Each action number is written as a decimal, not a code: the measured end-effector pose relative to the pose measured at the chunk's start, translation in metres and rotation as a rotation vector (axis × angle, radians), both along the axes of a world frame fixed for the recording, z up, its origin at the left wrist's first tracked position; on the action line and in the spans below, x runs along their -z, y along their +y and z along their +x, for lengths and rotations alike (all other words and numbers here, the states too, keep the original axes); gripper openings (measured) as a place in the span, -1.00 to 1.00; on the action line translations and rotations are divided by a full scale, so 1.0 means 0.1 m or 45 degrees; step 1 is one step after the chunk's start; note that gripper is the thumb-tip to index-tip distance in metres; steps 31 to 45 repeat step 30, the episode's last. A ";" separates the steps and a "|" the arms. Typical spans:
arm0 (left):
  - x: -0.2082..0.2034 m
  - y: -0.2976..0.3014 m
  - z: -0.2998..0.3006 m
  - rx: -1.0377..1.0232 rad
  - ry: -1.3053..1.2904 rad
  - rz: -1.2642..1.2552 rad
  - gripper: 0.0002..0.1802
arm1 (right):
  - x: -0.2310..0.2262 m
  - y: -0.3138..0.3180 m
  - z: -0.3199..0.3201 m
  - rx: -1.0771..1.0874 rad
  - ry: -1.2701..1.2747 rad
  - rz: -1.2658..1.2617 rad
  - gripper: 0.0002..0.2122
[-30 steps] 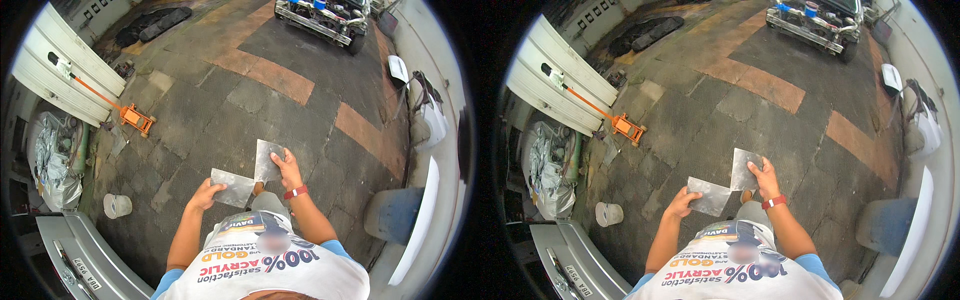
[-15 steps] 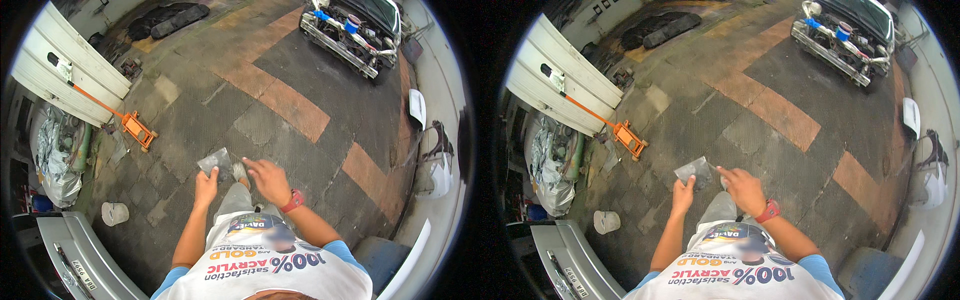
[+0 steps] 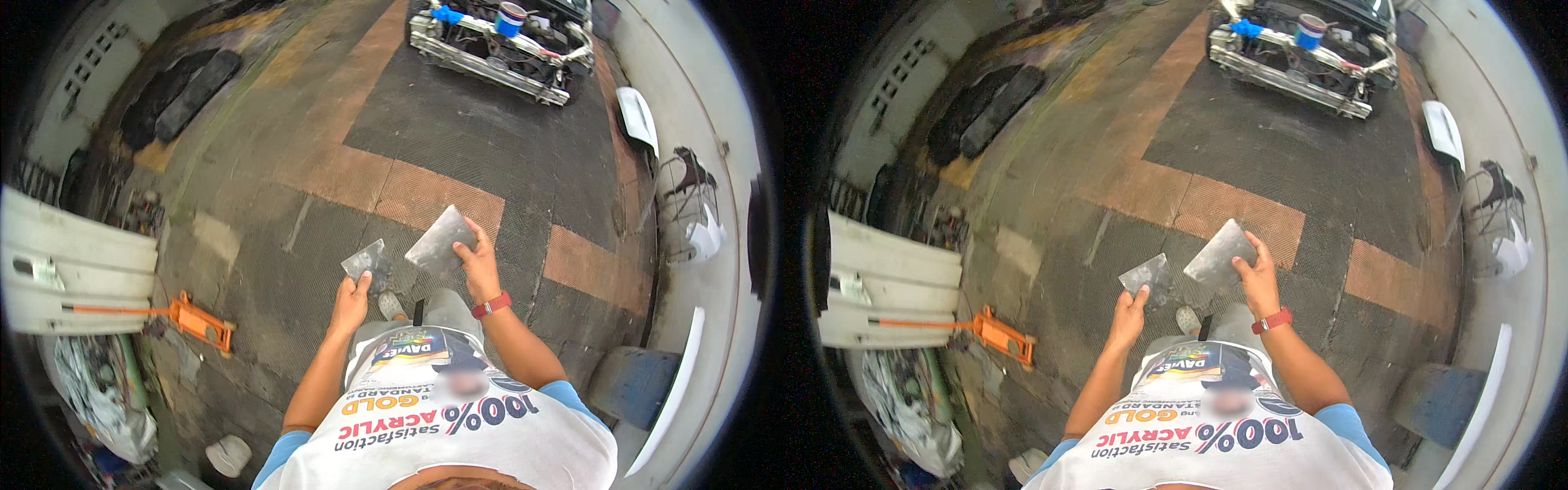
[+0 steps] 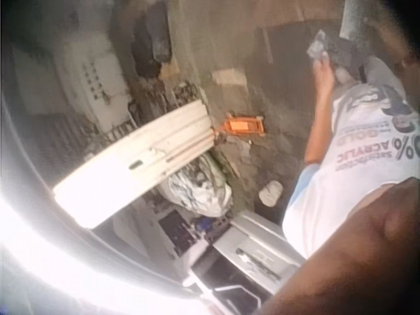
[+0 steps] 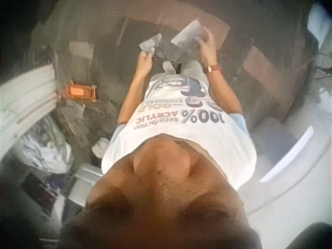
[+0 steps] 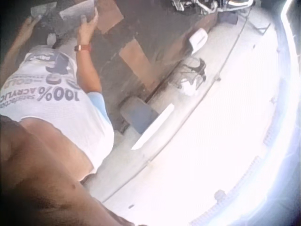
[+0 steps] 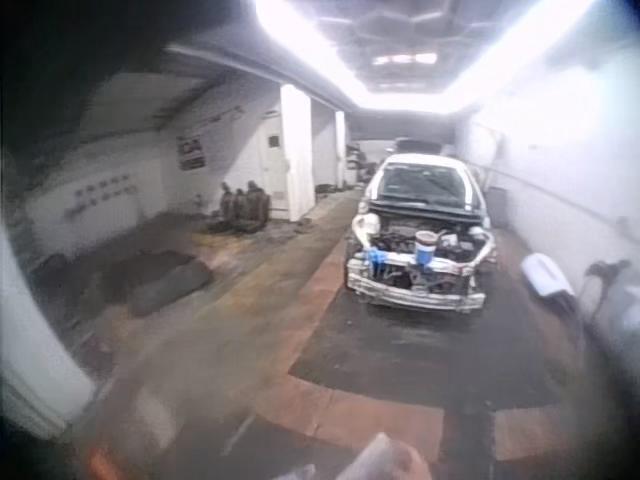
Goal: The person picks up a paint can and a red tool, then walks to a silver car. They place the can on the car's front frame and handle sandpaper sheets, rubbing them together and touching the car's rear bumper.
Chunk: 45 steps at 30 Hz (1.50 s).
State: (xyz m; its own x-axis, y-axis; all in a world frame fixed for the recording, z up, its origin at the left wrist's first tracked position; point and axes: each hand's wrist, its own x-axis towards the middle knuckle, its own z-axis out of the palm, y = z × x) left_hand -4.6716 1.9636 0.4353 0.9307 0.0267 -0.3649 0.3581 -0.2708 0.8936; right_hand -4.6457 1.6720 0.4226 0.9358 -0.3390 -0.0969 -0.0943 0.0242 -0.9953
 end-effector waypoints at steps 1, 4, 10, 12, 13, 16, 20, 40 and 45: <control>0.02 -0.02 0.35 0.069 -0.023 0.018 -0.49 | -0.04 -0.02 0.24 0.035 -0.007 0.258 -0.60; 0.18 -0.15 1.19 0.237 -0.037 0.005 -0.43 | -0.10 0.20 0.73 0.104 -0.090 -0.104 -0.70; 0.40 -0.82 2.88 0.291 0.214 -0.626 -0.18 | 0.05 0.36 2.17 -0.427 -0.097 -0.317 -0.60; 0.34 -1.04 3.47 0.276 0.282 -0.711 0.11 | 0.11 0.25 2.81 -0.441 -0.145 -0.431 -0.54; 0.29 -1.14 3.79 0.290 0.314 -0.740 0.14 | 0.12 0.16 3.16 -0.477 -0.130 -0.449 -0.52; 0.11 -1.34 4.68 0.320 0.339 -0.791 0.20 | 0.12 -0.06 4.10 -0.520 -0.103 -0.480 -0.51; 0.03 -1.37 5.67 0.272 0.283 -0.794 0.05 | 0.32 -0.34 5.38 -0.424 0.061 -0.291 -0.58; 0.65 -0.57 8.00 -0.051 0.292 -0.322 -0.13 | 1.16 -1.25 8.20 0.446 0.337 0.778 -0.75; 0.65 -0.57 8.00 -0.051 0.292 -0.322 -0.13 | 1.16 -1.25 8.20 0.446 0.337 0.778 -0.75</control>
